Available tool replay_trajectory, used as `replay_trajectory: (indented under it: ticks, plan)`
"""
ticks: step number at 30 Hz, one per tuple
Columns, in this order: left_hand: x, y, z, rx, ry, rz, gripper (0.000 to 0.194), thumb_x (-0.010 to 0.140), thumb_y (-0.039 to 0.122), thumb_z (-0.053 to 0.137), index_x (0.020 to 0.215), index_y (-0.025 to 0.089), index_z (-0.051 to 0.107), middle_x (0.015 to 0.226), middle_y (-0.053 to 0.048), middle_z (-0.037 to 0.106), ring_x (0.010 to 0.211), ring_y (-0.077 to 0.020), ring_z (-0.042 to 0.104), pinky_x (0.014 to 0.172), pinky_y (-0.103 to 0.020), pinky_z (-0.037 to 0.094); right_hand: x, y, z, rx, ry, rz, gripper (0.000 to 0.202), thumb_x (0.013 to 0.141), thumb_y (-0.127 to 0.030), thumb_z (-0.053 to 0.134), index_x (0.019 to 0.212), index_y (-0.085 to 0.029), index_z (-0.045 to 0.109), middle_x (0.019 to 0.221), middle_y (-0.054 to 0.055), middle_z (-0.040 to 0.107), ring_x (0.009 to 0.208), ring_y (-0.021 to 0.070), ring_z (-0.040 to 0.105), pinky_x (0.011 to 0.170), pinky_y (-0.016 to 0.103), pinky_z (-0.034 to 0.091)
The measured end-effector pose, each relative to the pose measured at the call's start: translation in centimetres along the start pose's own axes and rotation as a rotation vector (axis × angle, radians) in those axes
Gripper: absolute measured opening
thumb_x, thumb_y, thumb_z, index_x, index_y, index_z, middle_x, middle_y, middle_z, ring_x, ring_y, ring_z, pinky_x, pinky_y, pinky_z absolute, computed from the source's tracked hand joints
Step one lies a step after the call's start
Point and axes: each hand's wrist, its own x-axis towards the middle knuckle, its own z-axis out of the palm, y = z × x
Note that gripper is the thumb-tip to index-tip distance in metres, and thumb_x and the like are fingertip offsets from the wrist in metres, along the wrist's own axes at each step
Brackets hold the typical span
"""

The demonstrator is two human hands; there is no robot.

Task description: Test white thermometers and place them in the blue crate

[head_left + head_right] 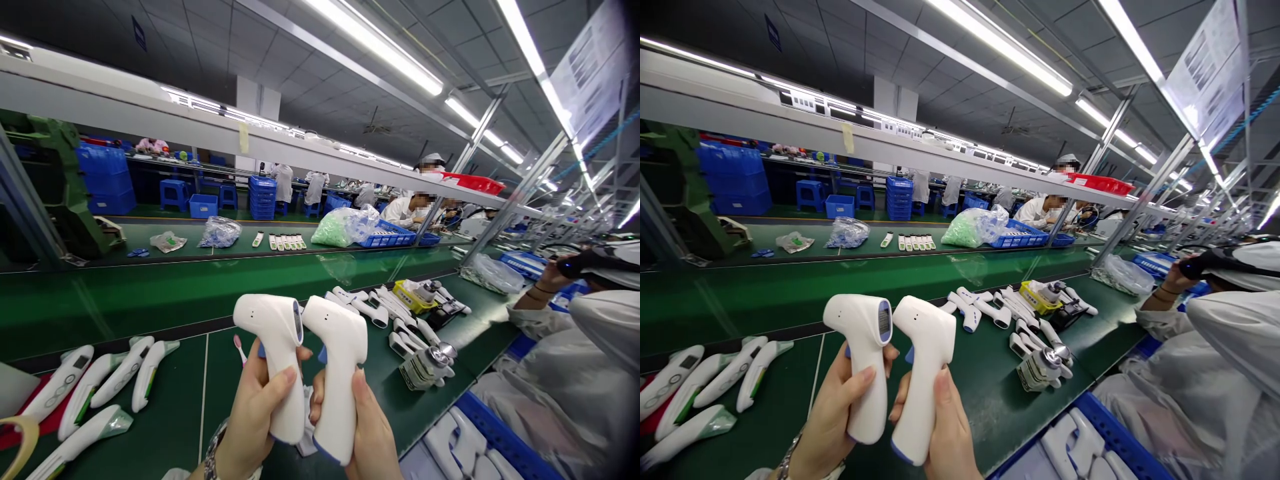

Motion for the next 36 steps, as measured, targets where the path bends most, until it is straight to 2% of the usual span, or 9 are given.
replay_trajectory:
  ticks: [2,5,8,14,21,29,32,36]
  plan:
    - [-0.1,0.2,0.2,0.021,0.006,0.033,0.044,0.074,0.033,0.068,0.109,0.025,0.044,0.086,-0.002,0.061,0.07,-0.0131,0.054,0.065,-0.024,0.047,-0.1,-0.3,-0.1,-0.004,-0.018,0.001,0.05,0.083,-0.06,0.045,0.076,-0.013,0.061,0.065,0.004,0.058,0.053,0.0111,0.051,0.052,0.022,0.04]
    - [-0.3,0.5,0.8,0.046,0.084,0.074,0.038,0.072,0.032,0.069,0.102,0.022,0.05,0.081,-0.002,0.062,0.068,-0.0131,0.054,0.061,-0.023,0.045,-0.1,-0.8,-0.3,0.005,-0.044,0.032,0.053,0.085,-0.059,0.042,0.072,-0.012,0.063,0.061,0.004,0.056,0.052,0.0108,0.051,0.053,0.022,0.041]
    - [-0.4,0.5,1.0,0.054,0.105,0.051,0.033,0.068,0.031,0.072,0.094,0.021,0.054,0.08,-0.002,0.062,0.072,-0.0141,0.055,0.065,-0.023,0.045,-0.1,-1.1,-0.6,0.011,-0.068,0.046,0.054,0.087,-0.057,0.038,0.071,-0.012,0.064,0.06,0.005,0.057,0.052,0.0118,0.051,0.054,0.023,0.042]
    - [0.0,0.7,0.2,-0.012,-0.075,-0.059,0.029,0.072,0.028,0.069,0.097,0.022,0.055,0.081,-0.002,0.062,0.078,-0.0156,0.056,0.074,-0.027,0.046,0.0,-1.1,-1.0,0.037,-0.095,0.006,0.05,0.087,-0.056,0.038,0.077,-0.014,0.063,0.06,0.005,0.058,0.051,0.0126,0.05,0.051,0.024,0.041]
    - [0.0,0.9,0.4,-0.137,-0.102,-0.136,0.019,0.078,0.025,0.063,0.096,0.019,0.059,0.09,-0.006,0.063,0.077,-0.016,0.059,0.075,-0.03,0.048,-0.1,-1.4,-0.9,0.077,-0.073,0.058,0.051,0.085,-0.062,0.037,0.078,-0.016,0.06,0.062,0.003,0.058,0.051,0.0119,0.051,0.053,0.024,0.04]
    - [0.5,0.0,-0.2,-0.156,-0.118,-0.113,0.01,0.078,0.025,0.063,0.086,0.019,0.059,0.082,-0.003,0.056,0.072,-0.0125,0.051,0.07,-0.025,0.043,0.0,-1.6,-1.1,0.081,-0.148,0.035,0.05,0.087,-0.059,0.035,0.079,-0.017,0.061,0.061,0.003,0.058,0.052,0.0115,0.05,0.054,0.023,0.04]
    - [0.4,0.2,-0.1,-0.194,-0.103,-0.108,0.016,0.081,0.032,0.058,0.09,0.019,0.061,0.085,-0.004,0.057,0.076,-0.0146,0.052,0.074,-0.028,0.043,0.0,-1.6,-1.3,0.093,-0.157,0.033,0.05,0.086,-0.06,0.037,0.077,-0.017,0.061,0.063,0.003,0.058,0.051,0.0107,0.051,0.054,0.023,0.041]
    - [0.4,0.7,0.3,-0.299,-0.097,-0.184,0.046,0.087,0.052,0.04,0.099,0.014,0.063,0.09,-0.009,0.06,0.081,-0.0191,0.053,0.079,-0.033,0.044,0.0,-1.5,-1.6,0.111,-0.123,0.006,0.039,0.072,-0.052,0.065,0.096,-0.021,0.061,0.078,0.001,0.056,0.05,0.006,0.05,0.051,0.021,0.041]
